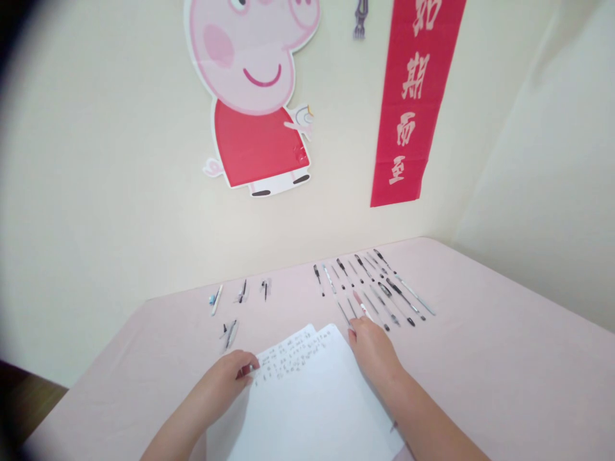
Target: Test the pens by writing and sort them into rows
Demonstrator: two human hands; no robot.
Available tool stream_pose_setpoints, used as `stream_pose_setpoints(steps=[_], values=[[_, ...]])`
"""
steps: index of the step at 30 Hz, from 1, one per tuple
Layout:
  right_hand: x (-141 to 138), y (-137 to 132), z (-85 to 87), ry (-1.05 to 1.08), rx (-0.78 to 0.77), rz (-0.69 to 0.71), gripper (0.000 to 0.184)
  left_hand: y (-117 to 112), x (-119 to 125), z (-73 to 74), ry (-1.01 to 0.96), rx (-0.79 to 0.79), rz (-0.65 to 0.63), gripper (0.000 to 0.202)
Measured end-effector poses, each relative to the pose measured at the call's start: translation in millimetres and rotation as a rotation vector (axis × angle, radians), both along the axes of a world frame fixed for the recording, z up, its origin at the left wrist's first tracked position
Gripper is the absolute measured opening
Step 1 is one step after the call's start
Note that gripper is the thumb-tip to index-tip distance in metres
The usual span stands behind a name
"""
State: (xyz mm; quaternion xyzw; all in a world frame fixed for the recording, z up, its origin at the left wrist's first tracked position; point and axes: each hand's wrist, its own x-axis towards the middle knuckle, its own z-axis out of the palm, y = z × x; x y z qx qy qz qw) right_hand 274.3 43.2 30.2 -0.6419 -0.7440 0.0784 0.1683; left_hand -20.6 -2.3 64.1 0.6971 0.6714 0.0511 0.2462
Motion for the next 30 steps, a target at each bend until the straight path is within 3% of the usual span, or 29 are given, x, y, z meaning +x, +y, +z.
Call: stream_pose_setpoints(steps=[12,20,30], values=[[-5.3,-2.7,-0.7,-0.052,0.02,-0.001,0.017,2.2,-10.8,-11.5,0.016,0.0,-0.003,0.03],[-9.9,-8.3,-1.6,-0.006,0.072,0.048,0.022,1.0,-15.5,-8.6,0.026,-0.016,0.006,0.029],[-25.7,-24.0,10.1,0.052,-0.033,0.187,0.023,-4.5,-13.6,5.4,0.092,-0.071,0.038,0.02]])
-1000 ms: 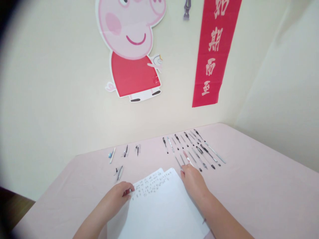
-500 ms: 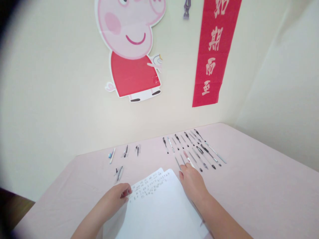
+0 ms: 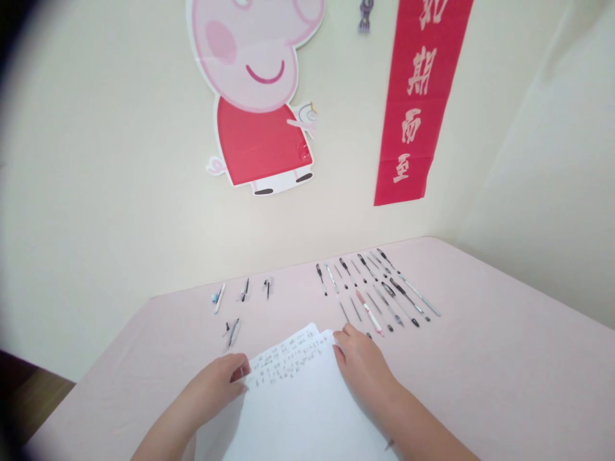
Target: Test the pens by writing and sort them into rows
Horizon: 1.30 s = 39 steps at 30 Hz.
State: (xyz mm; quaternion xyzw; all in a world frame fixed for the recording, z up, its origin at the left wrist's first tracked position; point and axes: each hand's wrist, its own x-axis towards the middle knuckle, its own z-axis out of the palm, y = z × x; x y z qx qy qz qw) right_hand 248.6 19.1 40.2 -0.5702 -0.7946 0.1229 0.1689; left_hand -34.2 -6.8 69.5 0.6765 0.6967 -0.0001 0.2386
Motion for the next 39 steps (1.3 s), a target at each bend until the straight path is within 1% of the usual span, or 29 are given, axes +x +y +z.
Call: stream_pose_setpoints(steps=[2,5,7,9,14,19,25,29,35,39], values=[[-5.4,-6.4,1.8,0.025,-0.018,0.08,0.024,0.2,0.9,0.9,0.025,0.026,0.011,0.015],[-13.0,-16.1,3.7,0.041,-0.04,0.193,0.023,1.2,3.6,0.1,0.021,0.127,0.007,0.014],[-16.3,-20.7,4.5,0.034,-0.05,0.236,0.022,1.6,6.2,-0.5,0.001,0.17,0.003,0.016],[-17.7,-22.6,4.6,0.031,-0.053,0.259,0.022,1.6,8.5,-1.0,-0.008,0.171,0.002,0.019],[-16.7,-19.9,2.3,0.05,-0.078,0.27,0.023,1.9,10.7,-3.9,-0.005,0.128,0.012,0.023],[-17.4,-19.0,-0.9,0.076,-0.125,0.264,0.022,3.4,9.6,-9.9,-0.032,0.126,0.03,0.026],[-16.6,-17.2,-4.9,0.129,-0.134,0.262,0.022,5.4,6.1,-17.6,-0.054,0.136,0.036,0.031],[-15.8,-17.6,-4.7,0.124,-0.136,0.262,0.022,5.4,5.3,-17.3,-0.07,0.135,0.044,0.031],[-15.0,-18.7,-6.9,0.119,-0.141,0.256,0.023,8.1,1.6,-19.7,-0.11,0.148,0.018,0.028],[-13.8,-18.6,-10.1,0.117,-0.14,0.255,0.022,8.1,0.6,-15.3,-0.126,0.116,0.016,0.026]])
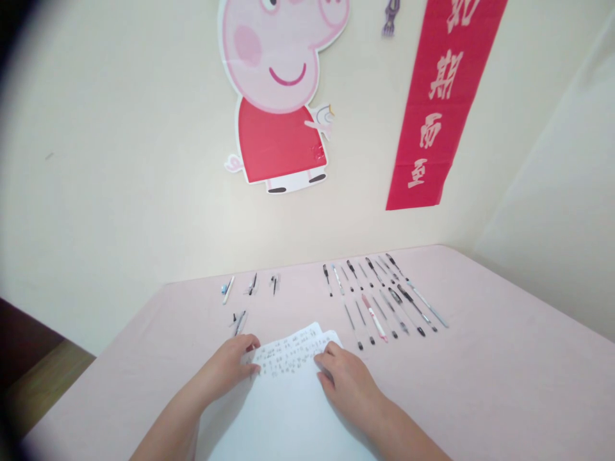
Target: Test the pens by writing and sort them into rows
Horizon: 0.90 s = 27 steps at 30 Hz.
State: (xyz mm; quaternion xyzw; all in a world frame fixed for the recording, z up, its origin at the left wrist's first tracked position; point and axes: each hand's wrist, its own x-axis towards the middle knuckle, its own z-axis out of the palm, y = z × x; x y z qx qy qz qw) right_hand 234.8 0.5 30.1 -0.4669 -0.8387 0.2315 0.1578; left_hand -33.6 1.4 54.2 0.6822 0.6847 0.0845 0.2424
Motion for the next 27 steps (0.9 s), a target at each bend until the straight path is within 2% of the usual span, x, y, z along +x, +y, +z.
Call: stream_pose_setpoints(steps=[17,22,27], values=[[-1.0,-0.4,0.4,-0.006,-0.007,0.005,0.024,-2.9,-0.1,5.5,-0.154,-0.079,0.047,0.034],[-6.8,-7.9,5.8,0.028,-0.021,0.048,0.022,-4.3,-10.0,13.1,-0.119,-0.145,0.028,0.034],[-10.0,-10.7,8.0,0.09,-0.014,0.105,0.026,-7.8,-22.3,17.4,-0.05,-0.139,0.036,0.035]])
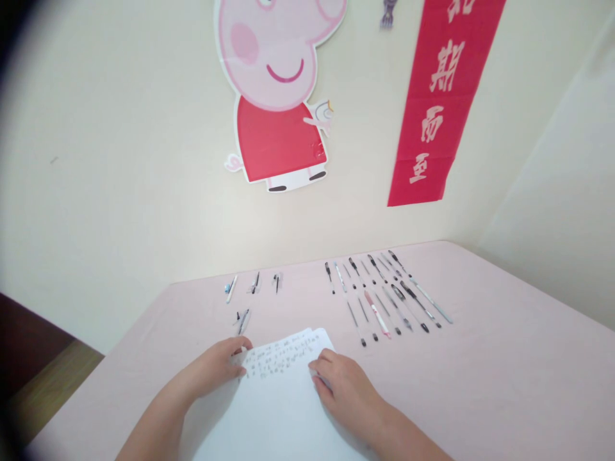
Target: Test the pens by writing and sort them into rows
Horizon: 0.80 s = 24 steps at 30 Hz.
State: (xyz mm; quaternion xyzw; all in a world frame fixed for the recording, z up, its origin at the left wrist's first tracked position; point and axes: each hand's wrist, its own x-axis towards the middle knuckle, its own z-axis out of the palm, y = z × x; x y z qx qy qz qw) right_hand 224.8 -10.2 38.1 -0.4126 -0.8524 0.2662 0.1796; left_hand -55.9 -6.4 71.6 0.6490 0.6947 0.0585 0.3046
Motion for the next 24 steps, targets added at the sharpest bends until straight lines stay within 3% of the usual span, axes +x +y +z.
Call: stream_pose_setpoints(steps=[4,6,8,13,17,21,24], values=[[0.0,0.9,-1.6,0.004,-0.025,-0.017,0.026,0.3,-4.1,4.4,0.02,0.085,-0.026,0.034],[-0.5,1.0,-2.5,0.001,-0.043,-0.029,0.024,3.2,-2.7,8.4,0.049,0.166,-0.045,0.024],[-1.4,0.6,-2.9,0.003,-0.053,-0.036,0.023,8.1,2.1,12.9,0.091,0.231,-0.089,0.011],[-2.7,0.8,-3.5,0.013,-0.07,-0.039,0.022,29.1,25.2,17.6,0.162,0.227,-0.198,0.013],[-2.4,2.4,-3.9,0.034,-0.07,-0.043,0.023,58.4,38.0,8.2,0.26,0.21,-0.162,0.03],[-1.7,2.8,-1.9,0.037,-0.07,-0.048,0.023,95.1,40.1,-6.1,0.259,0.296,-0.099,0.017],[-1.5,2.8,-1.4,0.044,-0.057,-0.045,0.024,121.3,43.1,-16.2,0.249,0.361,-0.041,0.035]])
